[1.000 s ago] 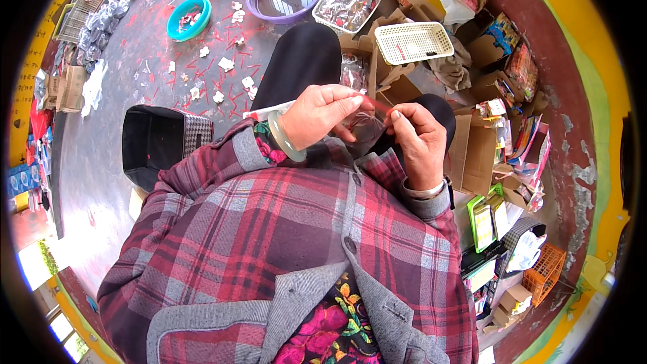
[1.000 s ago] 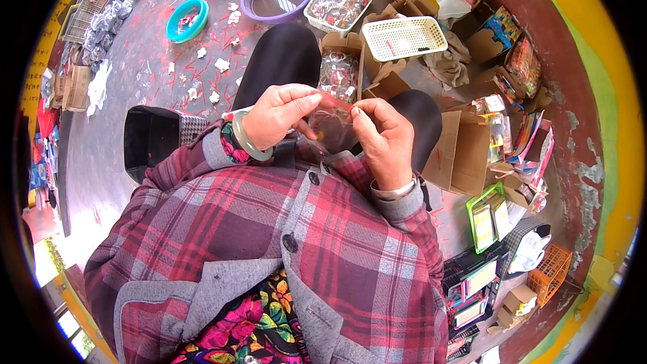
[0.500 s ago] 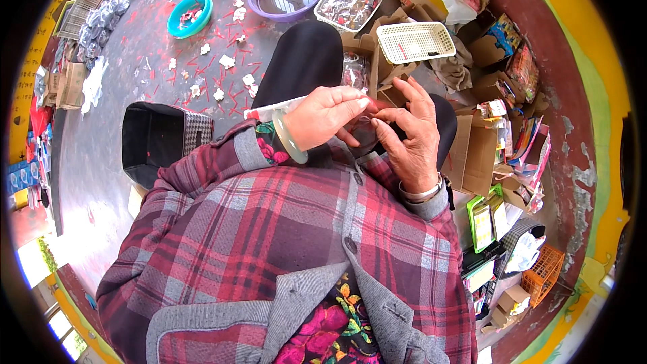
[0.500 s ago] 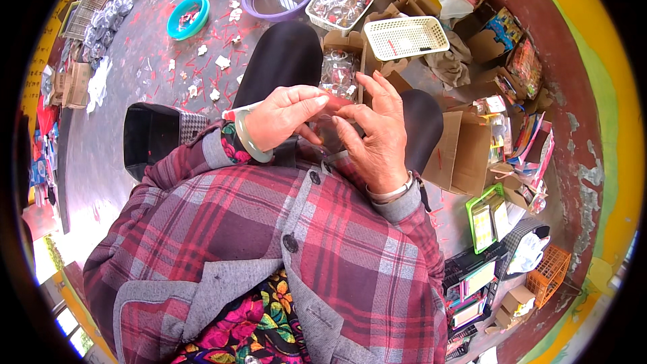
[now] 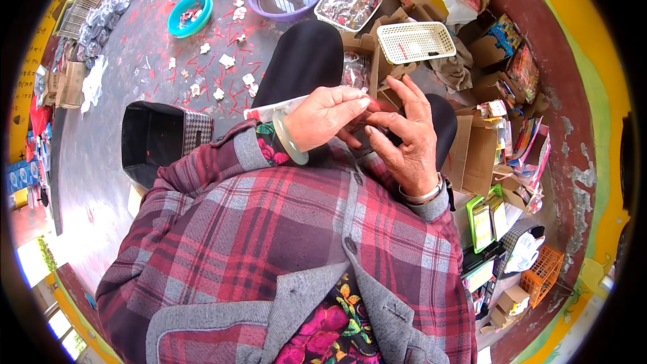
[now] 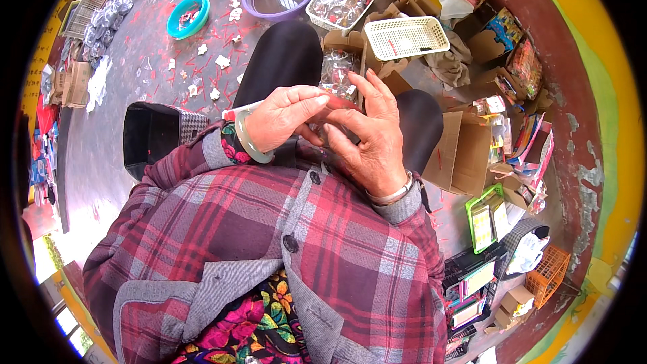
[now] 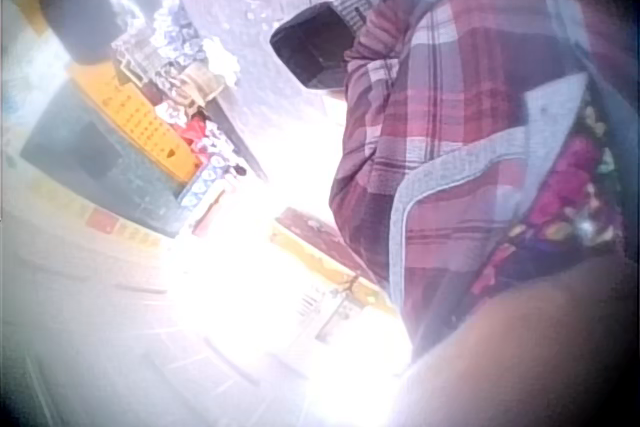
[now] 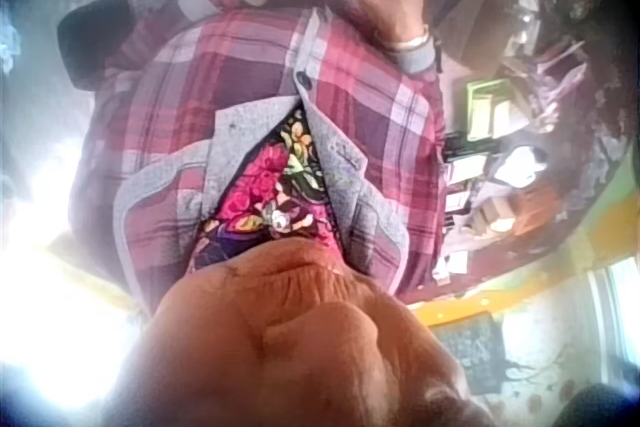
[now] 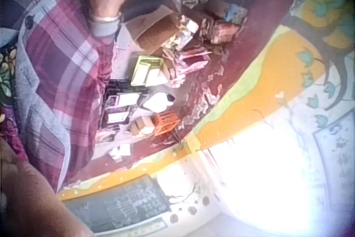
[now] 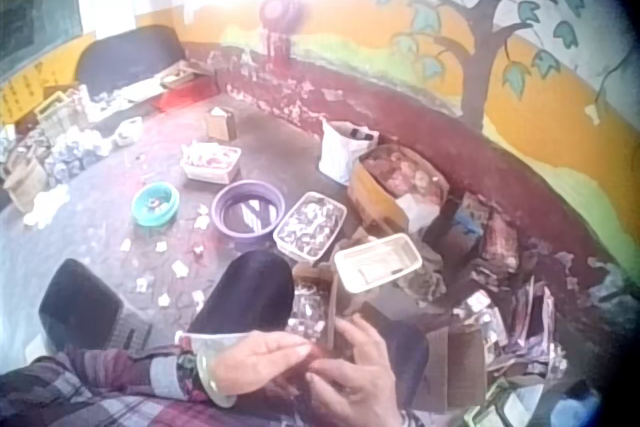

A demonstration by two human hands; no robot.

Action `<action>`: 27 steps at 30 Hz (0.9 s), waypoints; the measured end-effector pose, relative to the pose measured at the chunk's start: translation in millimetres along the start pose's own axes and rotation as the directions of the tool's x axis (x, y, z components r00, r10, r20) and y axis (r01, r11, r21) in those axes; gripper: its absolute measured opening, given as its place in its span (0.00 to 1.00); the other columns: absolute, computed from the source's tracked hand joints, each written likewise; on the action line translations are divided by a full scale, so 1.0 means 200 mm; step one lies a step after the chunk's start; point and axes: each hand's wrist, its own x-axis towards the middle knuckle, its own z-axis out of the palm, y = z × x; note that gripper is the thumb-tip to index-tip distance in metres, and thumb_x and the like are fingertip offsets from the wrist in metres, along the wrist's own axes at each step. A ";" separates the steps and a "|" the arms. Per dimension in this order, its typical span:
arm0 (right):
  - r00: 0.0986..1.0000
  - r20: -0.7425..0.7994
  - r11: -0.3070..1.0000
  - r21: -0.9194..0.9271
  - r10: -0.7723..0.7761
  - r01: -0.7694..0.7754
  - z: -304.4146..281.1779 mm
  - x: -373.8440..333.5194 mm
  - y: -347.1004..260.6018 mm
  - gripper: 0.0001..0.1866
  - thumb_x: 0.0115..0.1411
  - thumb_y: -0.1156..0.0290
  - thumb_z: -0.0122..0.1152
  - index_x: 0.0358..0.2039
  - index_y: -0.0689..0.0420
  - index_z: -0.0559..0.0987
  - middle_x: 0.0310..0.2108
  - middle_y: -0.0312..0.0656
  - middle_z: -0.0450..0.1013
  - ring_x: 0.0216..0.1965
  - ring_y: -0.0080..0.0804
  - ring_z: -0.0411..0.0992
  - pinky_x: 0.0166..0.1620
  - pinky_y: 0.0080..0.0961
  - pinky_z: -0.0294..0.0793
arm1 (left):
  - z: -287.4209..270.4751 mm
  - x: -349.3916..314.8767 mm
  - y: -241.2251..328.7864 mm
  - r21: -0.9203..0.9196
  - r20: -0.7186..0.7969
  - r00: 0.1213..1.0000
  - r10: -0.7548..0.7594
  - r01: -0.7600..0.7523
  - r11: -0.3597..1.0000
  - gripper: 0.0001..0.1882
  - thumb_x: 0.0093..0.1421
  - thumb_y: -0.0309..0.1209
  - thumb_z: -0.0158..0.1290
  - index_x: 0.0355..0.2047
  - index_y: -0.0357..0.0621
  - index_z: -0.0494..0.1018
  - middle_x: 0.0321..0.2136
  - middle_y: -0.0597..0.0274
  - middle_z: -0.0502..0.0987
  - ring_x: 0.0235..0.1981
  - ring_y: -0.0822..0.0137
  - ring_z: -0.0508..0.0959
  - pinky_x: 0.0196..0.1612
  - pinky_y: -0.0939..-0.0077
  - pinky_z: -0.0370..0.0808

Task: The person sits on the floor and packs small items into clear plastic bags. They handle items such as a yellow bead, a white cord, and a red ribbon, placing them into bags and setting the filled bags into a nearby cardboard box.

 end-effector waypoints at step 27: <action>0.841 0.135 0.552 0.699 0.523 -0.455 0.08 -0.05 0.07 0.09 0.54 0.73 0.60 0.35 0.63 0.77 0.28 0.33 0.72 0.30 0.16 0.67 0.34 0.12 0.66 | -0.04 0.03 -0.02 -0.230 -0.100 0.995 -0.009 -0.014 0.973 0.15 0.64 0.33 0.39 0.45 0.37 0.67 0.41 0.55 0.74 0.41 0.65 0.76 0.35 0.76 0.77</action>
